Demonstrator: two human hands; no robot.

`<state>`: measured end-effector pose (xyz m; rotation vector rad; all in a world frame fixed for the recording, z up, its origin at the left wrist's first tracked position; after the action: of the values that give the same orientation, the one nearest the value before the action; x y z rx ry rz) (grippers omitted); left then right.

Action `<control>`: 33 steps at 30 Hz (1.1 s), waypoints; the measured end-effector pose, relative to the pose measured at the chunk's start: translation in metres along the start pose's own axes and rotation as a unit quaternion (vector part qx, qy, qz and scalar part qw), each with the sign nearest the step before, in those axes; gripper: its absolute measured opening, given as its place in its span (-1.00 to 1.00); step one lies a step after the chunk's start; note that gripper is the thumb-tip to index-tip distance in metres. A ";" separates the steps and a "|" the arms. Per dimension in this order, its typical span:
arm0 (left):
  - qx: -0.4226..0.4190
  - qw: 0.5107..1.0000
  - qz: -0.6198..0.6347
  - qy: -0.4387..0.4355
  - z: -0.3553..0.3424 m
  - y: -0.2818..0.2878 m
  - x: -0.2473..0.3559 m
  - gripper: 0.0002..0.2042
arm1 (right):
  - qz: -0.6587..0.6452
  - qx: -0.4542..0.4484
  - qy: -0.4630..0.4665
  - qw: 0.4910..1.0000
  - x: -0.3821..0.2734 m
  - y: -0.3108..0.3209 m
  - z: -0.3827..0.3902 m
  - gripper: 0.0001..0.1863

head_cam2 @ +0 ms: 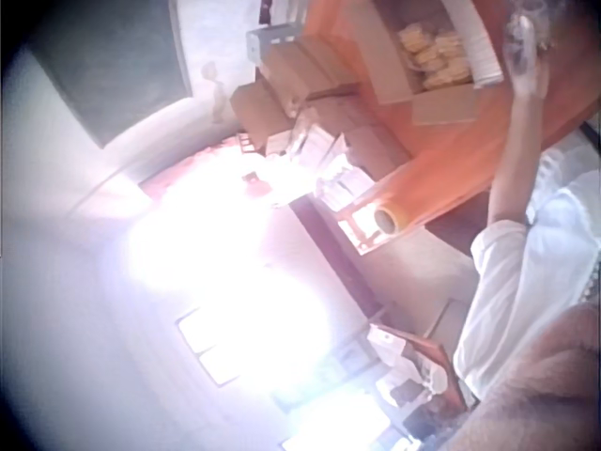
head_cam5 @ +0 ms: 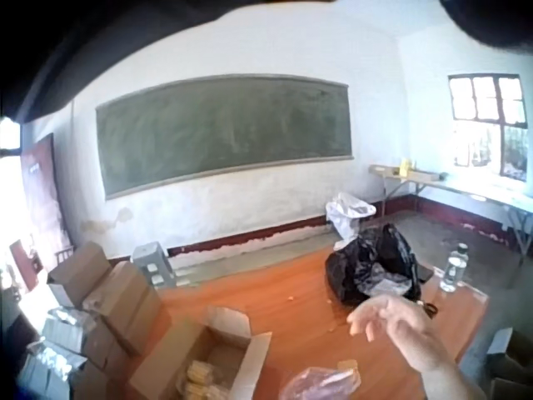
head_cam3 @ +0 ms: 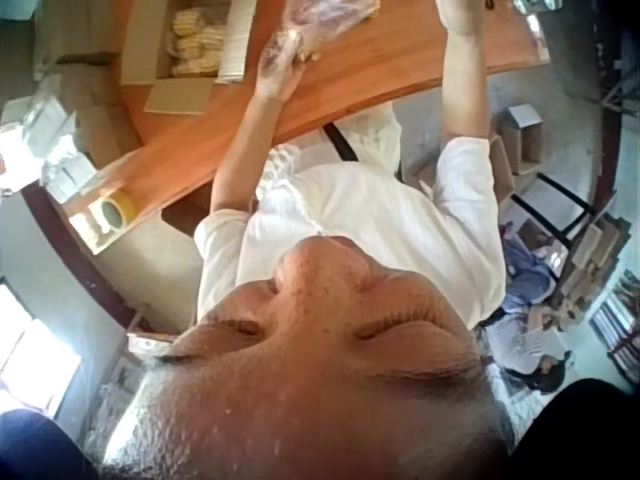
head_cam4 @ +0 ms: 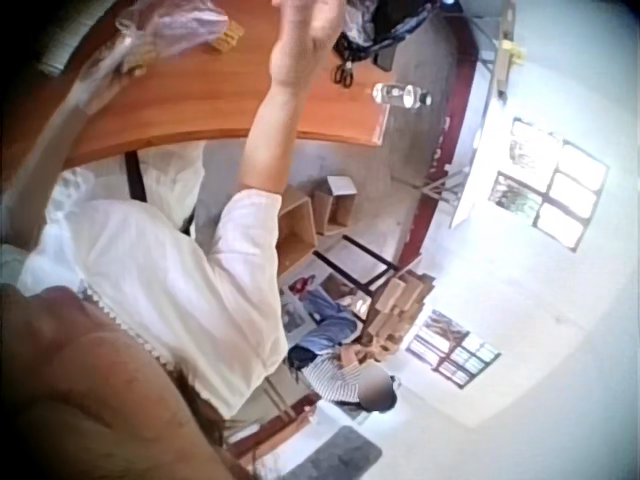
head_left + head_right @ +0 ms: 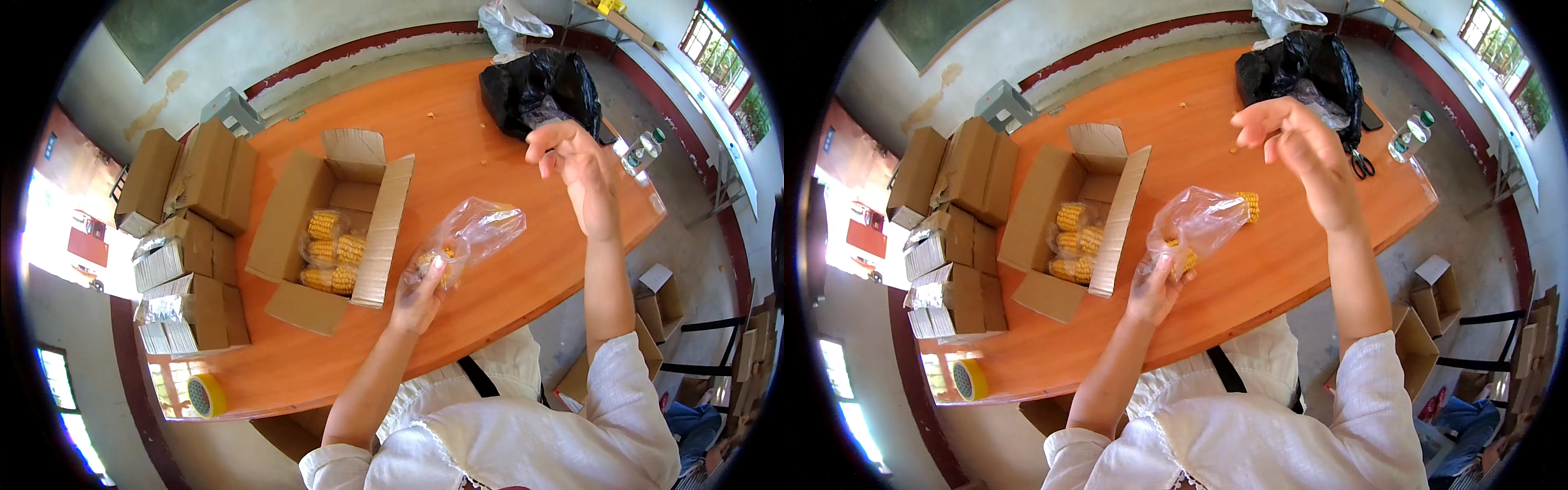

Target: The person packs corn cobs into small plastic bags and places them into a cardboard box. They then close the box flaps and seal the box with clear packing tape. The person stacks the sealed box with other boxes on the table.

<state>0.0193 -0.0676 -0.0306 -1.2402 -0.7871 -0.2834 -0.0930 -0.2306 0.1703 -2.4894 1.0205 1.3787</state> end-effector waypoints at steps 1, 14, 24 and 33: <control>-0.001 1.000 -0.016 -0.003 -0.001 0.003 -0.001 -0.62 | 0.009 0.008 -0.002 1.000 -0.011 -0.013 0.000 -0.45; 0.005 0.996 -0.076 -0.051 0.002 -0.005 0.008 -0.69 | 0.159 0.116 0.015 0.980 -0.024 -0.028 0.005 -0.62; 0.035 0.999 -0.030 -0.020 0.002 0.002 0.001 -0.68 | -0.132 -0.023 -0.153 0.979 0.057 0.005 0.045 -0.30; -0.037 0.999 -0.001 0.025 0.006 0.003 -0.005 -0.58 | -0.126 -0.102 -0.184 0.969 0.068 -0.102 0.070 -0.44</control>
<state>0.0157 -0.0622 -0.0356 -1.2960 -0.7406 -0.3468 -0.0563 -0.1585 0.0547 -2.2621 0.4917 1.8391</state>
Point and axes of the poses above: each hand's wrist, its own z-axis away from the middle knuckle, its own y-axis out of the back of the hand, x = y × z, the point moved 5 cm from there along -z, towards the middle knuckle
